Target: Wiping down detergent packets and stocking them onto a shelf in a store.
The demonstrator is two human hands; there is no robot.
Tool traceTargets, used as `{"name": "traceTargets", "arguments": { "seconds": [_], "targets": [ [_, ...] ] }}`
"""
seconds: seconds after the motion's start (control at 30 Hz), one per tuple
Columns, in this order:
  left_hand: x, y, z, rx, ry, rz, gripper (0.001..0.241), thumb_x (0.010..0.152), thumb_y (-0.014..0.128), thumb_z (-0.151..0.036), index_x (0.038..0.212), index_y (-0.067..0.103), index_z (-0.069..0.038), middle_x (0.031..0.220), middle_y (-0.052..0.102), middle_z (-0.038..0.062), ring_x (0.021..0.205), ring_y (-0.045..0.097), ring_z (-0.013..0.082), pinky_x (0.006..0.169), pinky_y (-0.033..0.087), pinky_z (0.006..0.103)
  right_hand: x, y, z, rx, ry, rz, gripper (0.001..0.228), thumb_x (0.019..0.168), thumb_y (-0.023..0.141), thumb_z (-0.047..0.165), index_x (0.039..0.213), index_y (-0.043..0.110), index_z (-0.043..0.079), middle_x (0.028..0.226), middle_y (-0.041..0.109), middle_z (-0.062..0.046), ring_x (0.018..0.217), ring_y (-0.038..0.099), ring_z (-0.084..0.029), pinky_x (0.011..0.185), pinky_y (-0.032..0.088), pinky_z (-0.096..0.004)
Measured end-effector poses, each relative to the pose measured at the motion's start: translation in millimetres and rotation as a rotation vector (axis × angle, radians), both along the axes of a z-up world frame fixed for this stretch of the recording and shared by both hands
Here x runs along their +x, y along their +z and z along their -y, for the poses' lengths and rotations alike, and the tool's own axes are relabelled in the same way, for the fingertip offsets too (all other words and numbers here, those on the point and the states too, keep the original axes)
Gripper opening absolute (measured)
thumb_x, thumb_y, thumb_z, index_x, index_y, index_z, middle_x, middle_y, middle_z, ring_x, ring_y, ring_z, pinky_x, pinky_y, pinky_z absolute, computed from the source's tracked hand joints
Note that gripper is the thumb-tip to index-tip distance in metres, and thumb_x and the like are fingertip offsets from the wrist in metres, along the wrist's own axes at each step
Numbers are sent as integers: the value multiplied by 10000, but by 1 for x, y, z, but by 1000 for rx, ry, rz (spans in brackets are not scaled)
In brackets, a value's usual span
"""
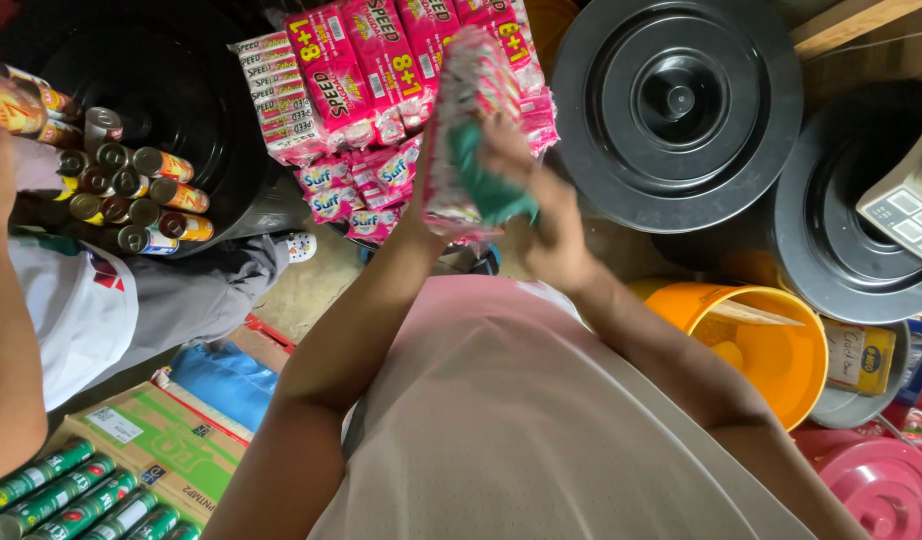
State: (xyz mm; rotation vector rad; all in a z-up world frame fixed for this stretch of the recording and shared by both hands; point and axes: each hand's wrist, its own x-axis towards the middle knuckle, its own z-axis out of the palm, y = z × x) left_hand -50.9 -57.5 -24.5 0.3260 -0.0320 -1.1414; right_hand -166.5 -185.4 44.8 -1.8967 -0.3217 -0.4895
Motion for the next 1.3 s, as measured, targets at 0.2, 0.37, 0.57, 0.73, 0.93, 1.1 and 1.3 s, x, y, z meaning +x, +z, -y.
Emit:
{"name": "traceTargets", "arguments": {
  "seconds": [0.2,0.37,0.57,0.73,0.93,1.1,1.3],
  "targets": [
    [-1,-28,-12,36,19,-76,616,1018,486,-522,1451,513,-84,1359,648,121,1168,695,292,1021,599,475,15,-2,1,-74,40,7,586,802,682,-192,1356,623,-12,1569,475,-210,1560,327,-388,1316,265,-552],
    [-1,-44,-22,56,19,-143,548,1070,469,-465,1441,524,-66,1322,660,140,1142,699,294,990,608,482,65,-16,29,-30,-245,81,689,848,430,-306,1463,588,-38,1634,471,-153,1566,376,-334,1337,309,-448],
    [23,-32,-35,95,33,-168,569,1065,434,-479,1432,506,-50,1290,669,169,1124,707,307,978,616,494,25,16,-8,-53,-26,-63,767,748,528,-254,1487,531,-47,1634,442,-189,1581,353,-373,1319,277,-454],
    [35,7,-49,-57,65,-56,862,987,394,-709,1518,465,-34,1328,674,185,1136,703,317,979,607,480,15,6,-29,-214,227,-54,802,627,678,-187,1401,618,14,1572,486,-138,1528,368,-375,1307,253,-515],
    [26,14,-52,-71,70,39,695,1069,391,-613,1566,430,-129,1390,640,123,1207,684,284,1034,591,480,75,-13,0,-333,-150,20,738,736,718,-204,1414,652,80,1583,537,-83,1564,408,-296,1305,393,-444],
    [36,21,-56,-34,95,-42,672,1058,366,-573,1534,429,-103,1404,629,121,1232,684,283,1056,588,476,55,15,-30,-175,-132,-106,705,784,592,-242,1431,644,34,1582,539,-126,1575,398,-306,1339,331,-473],
    [54,41,-68,-183,106,109,740,1078,334,-604,1513,494,-27,1393,676,215,1078,725,282,905,618,412,24,17,-56,-193,216,-145,761,610,572,-154,1344,677,20,1513,576,-124,1545,379,-319,1311,225,-541]
  ]
}}
